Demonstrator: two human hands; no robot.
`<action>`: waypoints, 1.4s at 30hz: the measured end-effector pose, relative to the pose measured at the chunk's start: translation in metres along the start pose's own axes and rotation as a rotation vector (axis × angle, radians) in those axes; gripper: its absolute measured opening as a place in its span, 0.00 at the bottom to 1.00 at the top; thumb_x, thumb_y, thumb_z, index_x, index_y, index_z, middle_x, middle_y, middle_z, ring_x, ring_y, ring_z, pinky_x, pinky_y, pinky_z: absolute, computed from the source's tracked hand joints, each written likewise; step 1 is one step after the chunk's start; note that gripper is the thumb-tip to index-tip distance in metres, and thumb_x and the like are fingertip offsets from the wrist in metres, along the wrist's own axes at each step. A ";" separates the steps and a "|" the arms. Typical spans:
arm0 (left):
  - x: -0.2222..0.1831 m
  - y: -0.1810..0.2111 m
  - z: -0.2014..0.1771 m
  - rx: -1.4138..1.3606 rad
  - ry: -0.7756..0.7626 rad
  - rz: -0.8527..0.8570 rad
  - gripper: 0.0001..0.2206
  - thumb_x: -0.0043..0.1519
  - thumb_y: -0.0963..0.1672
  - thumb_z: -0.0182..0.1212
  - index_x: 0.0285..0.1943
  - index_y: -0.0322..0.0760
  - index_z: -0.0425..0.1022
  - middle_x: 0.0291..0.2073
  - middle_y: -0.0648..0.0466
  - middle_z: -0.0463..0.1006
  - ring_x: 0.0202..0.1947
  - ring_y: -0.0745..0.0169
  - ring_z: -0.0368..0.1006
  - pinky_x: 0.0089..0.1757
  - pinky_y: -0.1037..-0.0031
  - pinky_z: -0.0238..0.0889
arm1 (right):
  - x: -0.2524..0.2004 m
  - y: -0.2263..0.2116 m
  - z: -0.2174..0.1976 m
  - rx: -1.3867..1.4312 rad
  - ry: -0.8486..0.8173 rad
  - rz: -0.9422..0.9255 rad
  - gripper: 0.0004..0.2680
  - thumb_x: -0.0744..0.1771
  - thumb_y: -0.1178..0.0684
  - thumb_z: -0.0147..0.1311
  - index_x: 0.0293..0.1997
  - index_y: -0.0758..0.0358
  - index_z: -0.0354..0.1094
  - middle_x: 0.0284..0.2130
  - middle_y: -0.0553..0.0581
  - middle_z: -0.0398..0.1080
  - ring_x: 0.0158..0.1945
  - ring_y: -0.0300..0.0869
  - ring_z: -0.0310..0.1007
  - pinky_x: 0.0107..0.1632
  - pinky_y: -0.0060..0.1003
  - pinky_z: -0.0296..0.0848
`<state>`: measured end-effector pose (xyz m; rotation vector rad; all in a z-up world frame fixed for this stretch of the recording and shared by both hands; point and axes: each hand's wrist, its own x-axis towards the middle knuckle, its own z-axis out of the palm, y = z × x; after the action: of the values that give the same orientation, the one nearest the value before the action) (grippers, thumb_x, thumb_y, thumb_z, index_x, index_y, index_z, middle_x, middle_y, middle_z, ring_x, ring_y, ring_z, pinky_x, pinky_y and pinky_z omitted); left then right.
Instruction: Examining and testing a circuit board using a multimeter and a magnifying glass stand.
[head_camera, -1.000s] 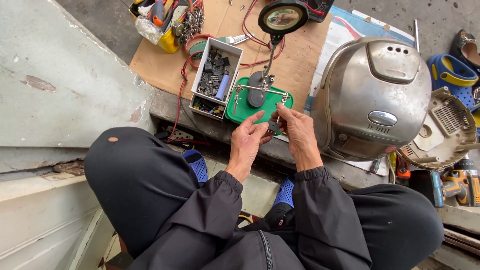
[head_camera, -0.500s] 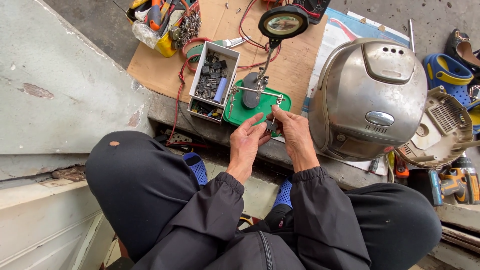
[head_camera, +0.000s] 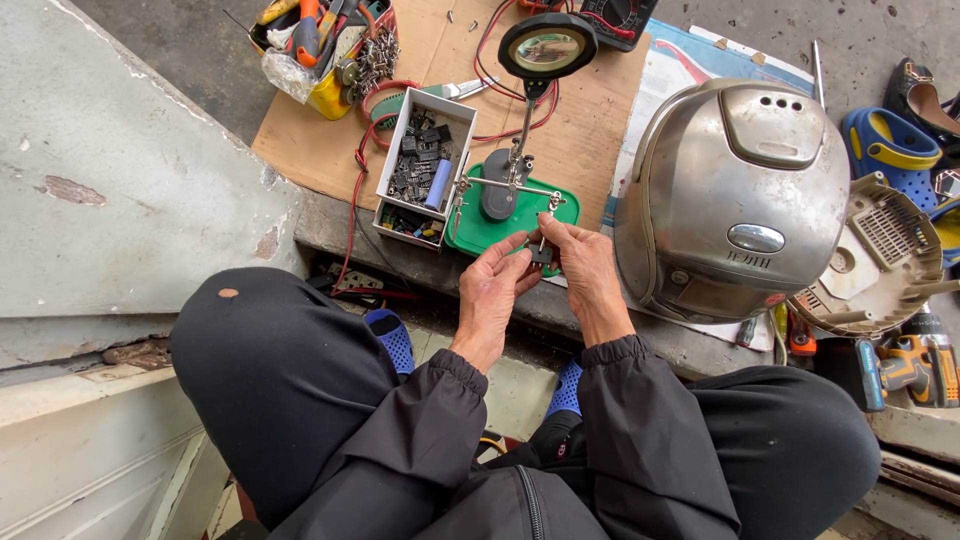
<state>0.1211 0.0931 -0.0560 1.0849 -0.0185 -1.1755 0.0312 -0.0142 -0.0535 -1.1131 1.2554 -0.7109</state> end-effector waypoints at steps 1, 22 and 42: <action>0.002 -0.001 -0.001 0.000 0.000 0.001 0.20 0.68 0.40 0.68 0.70 0.31 0.79 0.48 0.41 0.87 0.46 0.58 0.85 0.50 0.67 0.84 | 0.000 -0.001 0.000 0.000 -0.001 0.000 0.11 0.68 0.45 0.72 0.36 0.64 0.85 0.29 0.57 0.82 0.28 0.34 0.74 0.28 0.23 0.68; -0.002 0.029 0.000 0.287 0.022 0.093 0.21 0.75 0.52 0.58 0.72 0.40 0.79 0.53 0.42 0.85 0.53 0.55 0.84 0.54 0.68 0.81 | -0.020 -0.009 -0.018 0.100 0.026 0.095 0.23 0.74 0.35 0.51 0.55 0.74 0.79 0.44 0.66 0.81 0.42 0.44 0.82 0.45 0.34 0.82; 0.077 0.089 -0.038 0.998 0.177 0.400 0.21 0.71 0.55 0.65 0.67 0.46 0.84 0.46 0.42 0.89 0.46 0.43 0.88 0.43 0.57 0.82 | -0.035 -0.027 0.038 -0.159 0.131 -0.025 0.14 0.71 0.45 0.59 0.45 0.71 0.80 0.26 0.70 0.81 0.23 0.47 0.85 0.27 0.37 0.86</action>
<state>0.2398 0.0593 -0.0538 1.9383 -0.7156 -0.6708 0.0646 0.0183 -0.0177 -1.2299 1.4314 -0.7221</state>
